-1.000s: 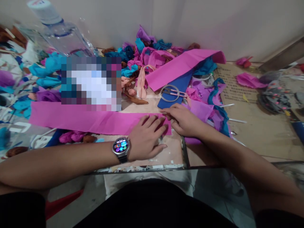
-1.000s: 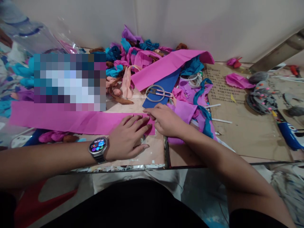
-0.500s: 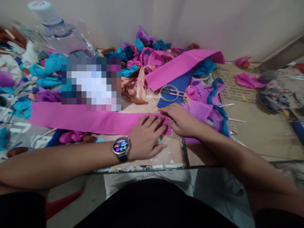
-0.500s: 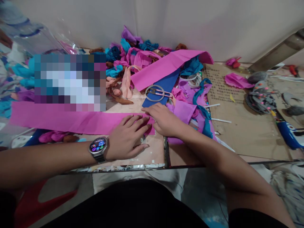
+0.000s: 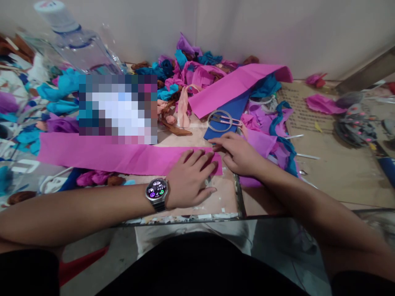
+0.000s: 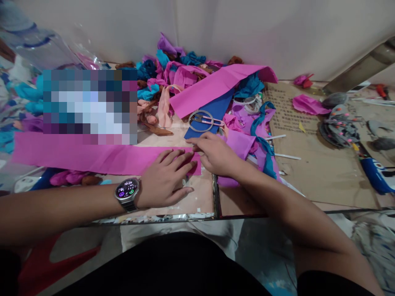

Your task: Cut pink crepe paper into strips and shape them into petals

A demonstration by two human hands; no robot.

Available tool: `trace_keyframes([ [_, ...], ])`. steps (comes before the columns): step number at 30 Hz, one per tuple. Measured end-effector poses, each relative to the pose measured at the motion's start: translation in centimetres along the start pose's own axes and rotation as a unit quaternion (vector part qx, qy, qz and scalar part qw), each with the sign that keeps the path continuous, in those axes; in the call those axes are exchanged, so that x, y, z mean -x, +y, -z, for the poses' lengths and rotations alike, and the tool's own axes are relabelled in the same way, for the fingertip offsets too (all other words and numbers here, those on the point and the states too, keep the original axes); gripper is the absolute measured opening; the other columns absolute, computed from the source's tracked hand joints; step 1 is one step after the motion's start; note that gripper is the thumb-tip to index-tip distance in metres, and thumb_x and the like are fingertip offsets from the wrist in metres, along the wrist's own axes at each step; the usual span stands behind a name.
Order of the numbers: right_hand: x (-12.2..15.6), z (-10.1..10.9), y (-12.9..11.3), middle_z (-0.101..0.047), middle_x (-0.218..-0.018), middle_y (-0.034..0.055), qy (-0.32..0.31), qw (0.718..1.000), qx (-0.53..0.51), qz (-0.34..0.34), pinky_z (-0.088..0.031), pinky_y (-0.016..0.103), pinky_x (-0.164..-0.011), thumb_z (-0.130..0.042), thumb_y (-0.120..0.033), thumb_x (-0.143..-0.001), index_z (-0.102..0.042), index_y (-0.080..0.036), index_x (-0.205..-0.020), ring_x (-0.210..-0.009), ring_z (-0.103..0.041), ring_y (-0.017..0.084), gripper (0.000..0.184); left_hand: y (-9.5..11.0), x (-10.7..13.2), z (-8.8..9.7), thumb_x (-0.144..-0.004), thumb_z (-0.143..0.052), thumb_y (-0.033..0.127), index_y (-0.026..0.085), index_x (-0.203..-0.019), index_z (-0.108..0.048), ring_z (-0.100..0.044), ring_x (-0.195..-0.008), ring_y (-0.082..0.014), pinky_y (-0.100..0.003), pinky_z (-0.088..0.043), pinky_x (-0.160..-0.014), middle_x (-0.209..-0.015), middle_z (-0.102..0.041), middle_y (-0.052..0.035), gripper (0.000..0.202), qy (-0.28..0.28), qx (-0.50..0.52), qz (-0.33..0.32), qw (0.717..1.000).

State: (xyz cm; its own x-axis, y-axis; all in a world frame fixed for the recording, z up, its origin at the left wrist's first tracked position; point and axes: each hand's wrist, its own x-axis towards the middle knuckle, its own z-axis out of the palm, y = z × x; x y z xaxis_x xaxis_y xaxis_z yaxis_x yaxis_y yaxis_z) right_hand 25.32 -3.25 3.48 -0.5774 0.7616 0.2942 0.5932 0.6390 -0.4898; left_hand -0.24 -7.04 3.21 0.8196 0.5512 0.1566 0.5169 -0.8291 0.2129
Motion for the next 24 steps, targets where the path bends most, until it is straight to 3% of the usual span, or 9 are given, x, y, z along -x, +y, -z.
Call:
trace_keyframes([
  [7, 0.12, 0.82, -0.02, -0.076, -0.085, 0.007, 0.01, 0.999, 0.014, -0.027, -0.055, 0.044, -0.095, -0.054, 0.002, -0.081, -0.067, -0.014, -0.142, -0.104, -0.066, 0.029, 0.064, 0.08, -0.05, 0.2, -0.104, -0.05, 0.062, 0.014, -0.154, -0.055, -0.043, -0.15, -0.0438, -0.064, -0.036, -0.122, -0.165, -0.049, -0.0199, 0.07, -0.008, 0.004, 0.003, 1.0],
  [13, 0.41, 0.43, 0.15, -0.075, -0.1, 0.009, 0.019, 0.999, -0.025, 0.005, -0.057, 0.038, -0.089, -0.052, 0.003, -0.081, -0.068, -0.016, -0.14, -0.098, -0.069, 0.023, 0.064, 0.1, -0.05, 0.24, -0.104, -0.049, 0.063, 0.013, -0.155, -0.055, -0.044, -0.148, -0.0444, -0.064, -0.036, -0.122, -0.165, -0.049, -0.02, 0.072, -0.007, -0.006, -0.001, 1.0],
  [24, 0.41, 0.36, 0.22, -0.072, -0.094, 0.0085, 0.011, 1.0, -0.001, -0.018, -0.057, 0.042, -0.089, -0.052, -0.003, -0.087, -0.069, -0.019, -0.139, -0.095, -0.068, 0.025, 0.057, 0.02, 0.01, 0.03, -0.103, -0.052, 0.063, 0.014, -0.155, -0.055, -0.042, -0.151, -0.0449, -0.065, -0.035, -0.122, -0.167, -0.048, -0.0196, 0.071, -0.004, 0.001, 0.001, 1.0],
])
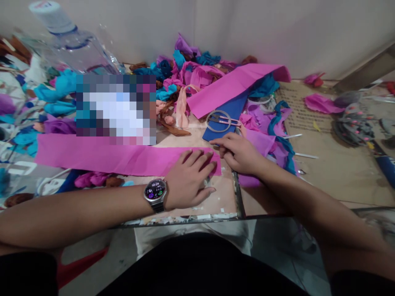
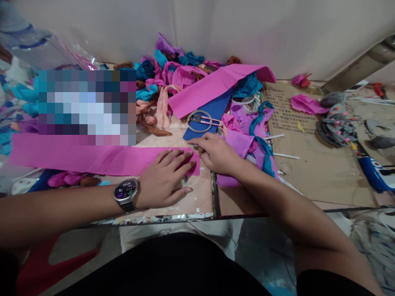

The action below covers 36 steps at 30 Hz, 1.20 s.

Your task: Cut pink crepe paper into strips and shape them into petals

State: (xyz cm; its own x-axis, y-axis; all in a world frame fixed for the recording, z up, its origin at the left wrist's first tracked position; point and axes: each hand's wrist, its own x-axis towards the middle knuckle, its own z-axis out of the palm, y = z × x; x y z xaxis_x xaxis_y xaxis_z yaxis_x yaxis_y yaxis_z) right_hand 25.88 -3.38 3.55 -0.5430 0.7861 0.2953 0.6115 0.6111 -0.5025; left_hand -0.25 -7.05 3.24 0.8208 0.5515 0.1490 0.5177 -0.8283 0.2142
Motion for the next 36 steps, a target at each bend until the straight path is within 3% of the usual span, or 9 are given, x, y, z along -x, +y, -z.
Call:
trace_keyframes([
  [6, 0.08, -0.36, 0.06, -0.077, -0.108, 0.0117, 0.009, 1.0, -0.01, 0.012, -0.057, 0.044, -0.092, -0.054, -0.004, -0.087, -0.067, -0.018, -0.141, -0.102, -0.069, 0.027, 0.057, -0.02, -0.06, 0.05, -0.103, -0.051, 0.063, 0.014, -0.154, -0.056, -0.043, -0.149, -0.045, -0.065, -0.036, -0.121, -0.166, -0.049, -0.0198, 0.071, 0.002, -0.001, -0.002, 1.0],
  [12, 0.0, -0.08, -0.05, -0.075, -0.087, 0.0064, 0.006, 1.0, 0.009, 0.004, -0.055, 0.041, -0.088, -0.053, -0.002, -0.086, -0.069, -0.016, -0.139, -0.096, -0.068, 0.026, 0.057, 0.04, -0.05, 0.22, -0.102, -0.052, 0.062, 0.014, -0.153, -0.057, -0.043, -0.149, -0.0446, -0.065, -0.037, -0.121, -0.166, -0.048, -0.02, 0.07, 0.001, -0.001, -0.001, 1.0],
  [25, -0.05, -0.16, -0.01, -0.076, -0.085, 0.0058, 0.023, 0.999, 0.026, -0.011, -0.053, 0.042, -0.089, -0.054, -0.004, -0.087, -0.071, -0.016, -0.135, -0.097, -0.067, 0.027, 0.052, -0.02, -0.01, -0.07, -0.102, -0.052, 0.062, 0.015, -0.153, -0.056, -0.041, -0.15, -0.044, -0.064, -0.036, -0.122, -0.161, -0.051, -0.0199, 0.07, 0.005, 0.003, 0.0, 1.0],
  [30, -0.05, -0.42, 0.19, -0.077, -0.09, 0.006, 0.026, 1.0, 0.012, -0.004, -0.053, 0.043, -0.092, -0.055, -0.004, -0.089, -0.069, -0.017, -0.135, -0.099, -0.066, 0.027, 0.051, 0.04, -0.12, 0.19, -0.103, -0.051, 0.062, 0.012, -0.151, -0.057, -0.048, -0.14, -0.041, -0.061, -0.039, -0.118, -0.148, -0.058, -0.02, 0.07, 0.006, 0.008, -0.002, 1.0],
  [36, -0.28, -0.43, 0.36, -0.076, -0.112, 0.0129, 0.029, 0.998, 0.027, 0.053, -0.053, 0.05, -0.098, -0.059, -0.019, -0.099, -0.073, -0.018, -0.126, -0.107, -0.067, 0.03, 0.03, 0.28, 0.06, 0.41, -0.105, -0.048, 0.061, 0.011, -0.147, -0.062, -0.052, -0.132, -0.0406, -0.062, -0.037, -0.119, -0.135, -0.064, -0.019, 0.067, 0.016, -0.025, -0.026, 0.999],
])
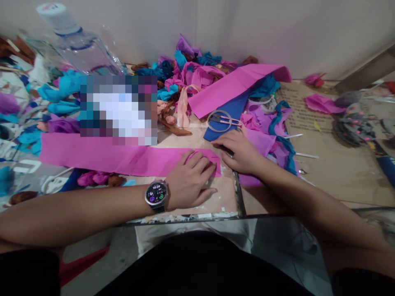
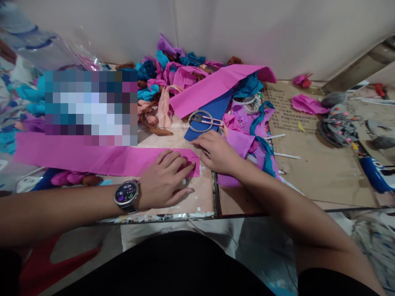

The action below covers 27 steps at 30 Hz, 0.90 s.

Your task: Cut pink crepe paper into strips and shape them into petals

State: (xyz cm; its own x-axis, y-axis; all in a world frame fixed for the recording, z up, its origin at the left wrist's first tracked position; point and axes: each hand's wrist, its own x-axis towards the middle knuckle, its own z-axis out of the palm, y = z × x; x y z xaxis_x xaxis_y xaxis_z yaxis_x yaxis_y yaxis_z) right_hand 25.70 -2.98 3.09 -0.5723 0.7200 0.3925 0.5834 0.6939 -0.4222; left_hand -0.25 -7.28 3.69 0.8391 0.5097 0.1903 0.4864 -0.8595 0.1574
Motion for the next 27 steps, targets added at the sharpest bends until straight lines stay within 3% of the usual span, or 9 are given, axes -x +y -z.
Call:
trace_keyframes([
  [8, 0.03, -0.04, 0.34, -0.075, -0.111, 0.014, -0.028, 0.999, 0.011, 0.026, -0.054, 0.052, -0.097, -0.063, -0.02, -0.099, -0.077, -0.018, -0.12, -0.105, -0.066, 0.03, 0.025, 0.01, 0.05, -0.09, -0.106, -0.049, 0.058, 0.009, -0.145, -0.064, -0.057, -0.123, -0.0387, -0.06, -0.041, -0.112, -0.127, -0.067, -0.0188, 0.065, 0.009, -0.006, -0.016, 1.0],
  [27, 0.24, -0.31, 0.68, -0.073, -0.112, 0.0142, -0.028, 0.999, 0.016, 0.026, -0.053, 0.053, -0.095, -0.067, -0.029, -0.101, -0.078, -0.019, -0.122, -0.105, -0.065, 0.031, 0.026, -0.08, -0.08, -0.19, -0.105, -0.051, 0.057, 0.012, -0.144, -0.064, -0.056, -0.124, -0.0387, -0.058, -0.043, -0.109, -0.134, -0.065, -0.0184, 0.061, 0.015, 0.006, -0.015, 1.0],
])
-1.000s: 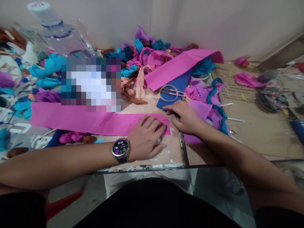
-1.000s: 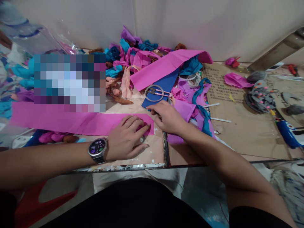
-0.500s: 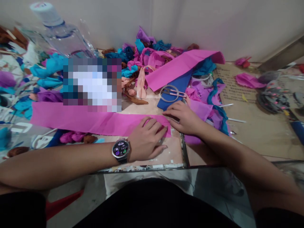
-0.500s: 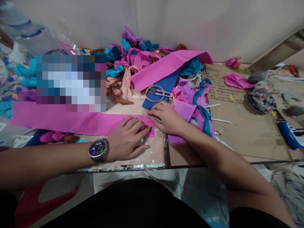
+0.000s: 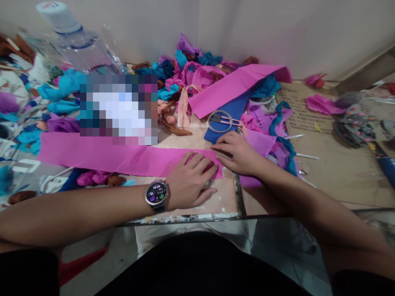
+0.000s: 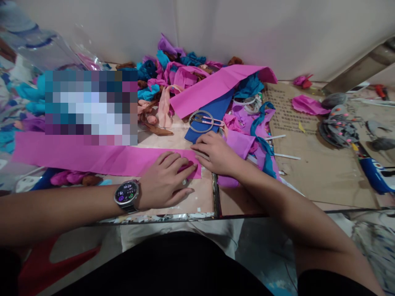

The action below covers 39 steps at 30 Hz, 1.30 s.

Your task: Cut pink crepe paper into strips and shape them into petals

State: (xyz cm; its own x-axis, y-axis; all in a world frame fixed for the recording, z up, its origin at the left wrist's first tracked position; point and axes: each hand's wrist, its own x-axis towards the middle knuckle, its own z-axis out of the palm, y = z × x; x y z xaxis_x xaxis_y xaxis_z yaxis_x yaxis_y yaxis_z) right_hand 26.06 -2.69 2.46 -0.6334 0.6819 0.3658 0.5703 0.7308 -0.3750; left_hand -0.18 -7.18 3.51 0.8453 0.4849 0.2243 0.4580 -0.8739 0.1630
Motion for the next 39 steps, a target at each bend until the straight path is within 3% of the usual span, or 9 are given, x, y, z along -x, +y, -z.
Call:
trace_keyframes([
  [10, -0.04, 0.03, -0.18, -0.073, -0.111, 0.0132, -0.004, 1.0, -0.006, -0.004, -0.052, 0.052, -0.096, -0.068, -0.027, -0.1, -0.079, -0.018, -0.121, -0.105, -0.065, 0.03, 0.025, -0.02, 0.03, 0.02, -0.105, -0.05, 0.057, 0.013, -0.145, -0.063, -0.055, -0.125, -0.0385, -0.057, -0.043, -0.109, -0.137, -0.064, -0.0186, 0.061, -0.007, 0.005, 0.006, 1.0],
  [18, -0.03, 0.0, -0.47, -0.074, -0.107, 0.0107, -0.002, 0.999, -0.031, -0.018, -0.05, 0.052, -0.097, -0.068, -0.026, -0.1, -0.078, -0.021, -0.11, -0.105, -0.065, 0.03, 0.015, 0.02, -0.07, 0.24, -0.105, -0.05, 0.057, 0.012, -0.143, -0.065, -0.056, -0.125, -0.0382, -0.057, -0.044, -0.109, -0.136, -0.065, -0.0186, 0.06, -0.006, 0.003, 0.007, 1.0],
  [29, 0.05, -0.21, -0.55, -0.075, -0.105, 0.0095, -0.002, 0.999, -0.027, -0.024, -0.049, 0.048, -0.092, -0.069, -0.022, -0.097, -0.078, -0.022, -0.1, -0.101, -0.064, 0.028, 0.009, -0.05, 0.08, -0.08, -0.104, -0.053, 0.056, 0.013, -0.148, -0.061, -0.054, -0.134, -0.0408, -0.06, -0.044, -0.112, -0.151, -0.059, -0.0207, 0.062, -0.009, 0.007, 0.008, 1.0],
  [34, -0.16, 0.05, -0.64, -0.077, -0.105, 0.0109, 0.002, 0.998, -0.043, -0.038, -0.051, 0.049, -0.094, -0.066, -0.021, -0.098, -0.075, -0.021, -0.111, -0.103, -0.066, 0.03, 0.016, -0.18, 0.11, -0.02, -0.105, -0.051, 0.056, 0.013, -0.15, -0.059, -0.053, -0.137, -0.0411, -0.058, -0.045, -0.11, -0.154, -0.057, -0.0205, 0.063, -0.01, 0.006, 0.002, 1.0],
  [39, -0.27, 0.29, -0.21, -0.078, -0.105, 0.0104, 0.026, 0.999, -0.038, -0.027, -0.052, 0.048, -0.095, -0.058, -0.007, -0.091, -0.072, -0.021, -0.115, -0.103, -0.067, 0.03, 0.031, 0.14, -0.04, 0.27, -0.107, -0.052, 0.049, 0.012, -0.143, -0.064, -0.061, -0.122, -0.0352, -0.052, -0.048, -0.099, -0.14, -0.066, -0.018, 0.053, -0.003, -0.006, -0.006, 1.0],
])
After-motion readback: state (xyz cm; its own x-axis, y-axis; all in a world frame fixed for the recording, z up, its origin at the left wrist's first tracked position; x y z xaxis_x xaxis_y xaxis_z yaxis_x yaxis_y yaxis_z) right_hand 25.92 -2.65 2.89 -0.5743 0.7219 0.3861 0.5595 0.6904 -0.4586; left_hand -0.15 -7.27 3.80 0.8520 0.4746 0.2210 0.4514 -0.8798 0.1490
